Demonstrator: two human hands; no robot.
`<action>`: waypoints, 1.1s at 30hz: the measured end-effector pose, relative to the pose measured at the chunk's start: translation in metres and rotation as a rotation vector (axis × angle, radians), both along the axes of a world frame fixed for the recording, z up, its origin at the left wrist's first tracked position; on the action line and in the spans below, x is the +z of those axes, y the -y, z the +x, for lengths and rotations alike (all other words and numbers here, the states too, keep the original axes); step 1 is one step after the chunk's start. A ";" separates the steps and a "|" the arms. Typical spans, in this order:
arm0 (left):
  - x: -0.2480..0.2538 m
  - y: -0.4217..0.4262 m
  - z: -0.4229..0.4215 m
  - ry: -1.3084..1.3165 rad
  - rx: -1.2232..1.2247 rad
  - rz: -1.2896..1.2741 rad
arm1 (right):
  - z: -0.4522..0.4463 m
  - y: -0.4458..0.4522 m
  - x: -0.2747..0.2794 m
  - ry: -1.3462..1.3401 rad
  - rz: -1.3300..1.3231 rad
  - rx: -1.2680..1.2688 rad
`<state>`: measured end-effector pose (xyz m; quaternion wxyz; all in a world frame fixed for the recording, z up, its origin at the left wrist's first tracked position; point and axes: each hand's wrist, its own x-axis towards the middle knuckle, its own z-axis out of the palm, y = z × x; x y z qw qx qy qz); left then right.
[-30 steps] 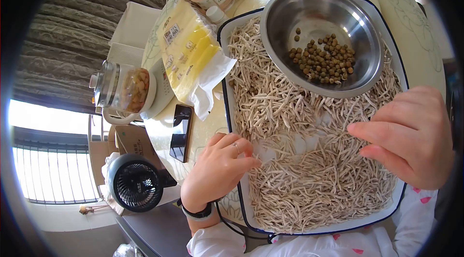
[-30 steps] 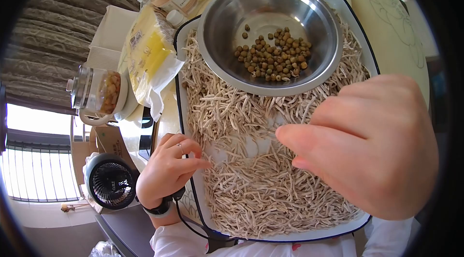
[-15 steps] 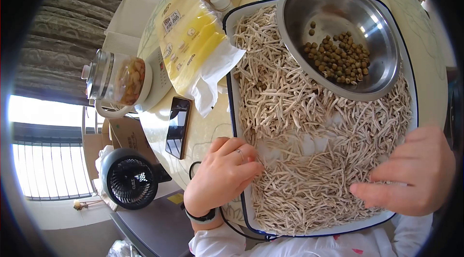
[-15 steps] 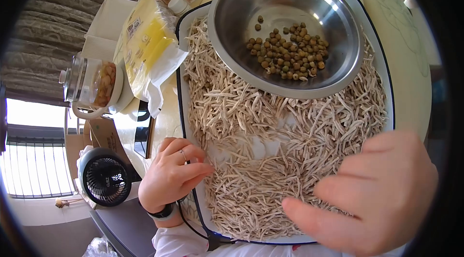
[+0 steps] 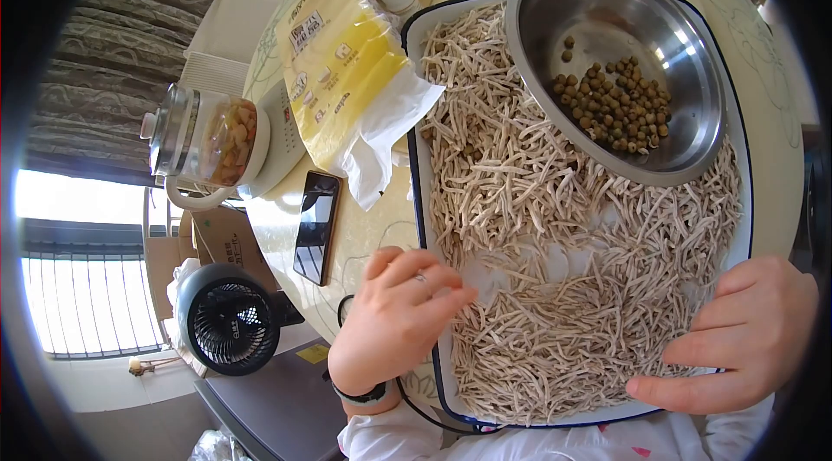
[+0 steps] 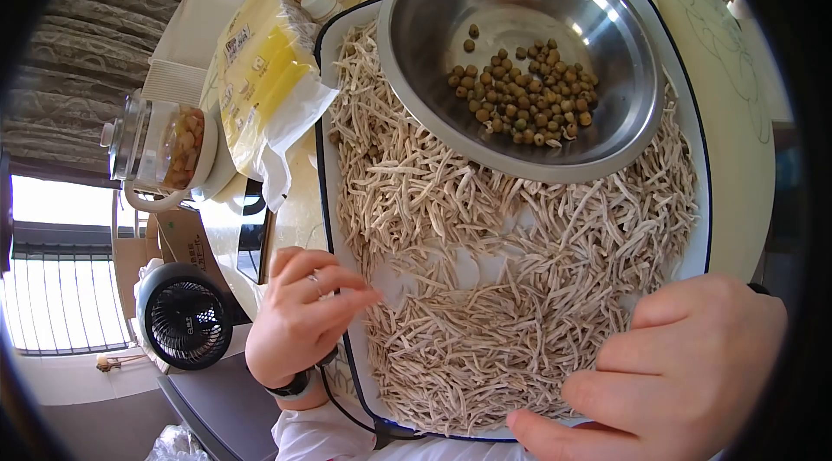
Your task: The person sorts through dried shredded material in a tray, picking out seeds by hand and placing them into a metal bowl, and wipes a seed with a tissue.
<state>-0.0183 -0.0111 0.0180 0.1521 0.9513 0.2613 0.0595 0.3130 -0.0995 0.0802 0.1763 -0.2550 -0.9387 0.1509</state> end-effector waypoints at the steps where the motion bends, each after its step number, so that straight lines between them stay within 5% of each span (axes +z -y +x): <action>1: -0.001 0.000 0.001 0.017 0.064 0.059 | 0.000 0.000 0.000 0.002 0.001 0.002; 8: -0.004 0.007 0.006 -0.108 0.145 0.183 | -0.001 0.000 0.002 -0.022 0.006 0.050; 13: 0.004 0.001 0.001 0.077 0.129 0.143 | 0.006 0.004 0.025 -0.039 -0.312 0.265; 18: 0.001 0.000 0.002 -0.001 0.162 0.176 | -0.026 0.038 -0.009 -0.291 -0.078 0.019; 25: -0.006 0.002 0.007 -0.042 0.083 0.102 | -0.036 0.071 0.000 -0.189 0.194 -0.280; 30: -0.003 0.007 0.014 0.036 0.079 0.142 | -0.007 0.033 0.013 -0.069 0.038 0.033; 33: -0.007 0.009 0.021 0.041 0.073 0.047 | 0.000 0.016 0.003 0.136 -0.076 -0.012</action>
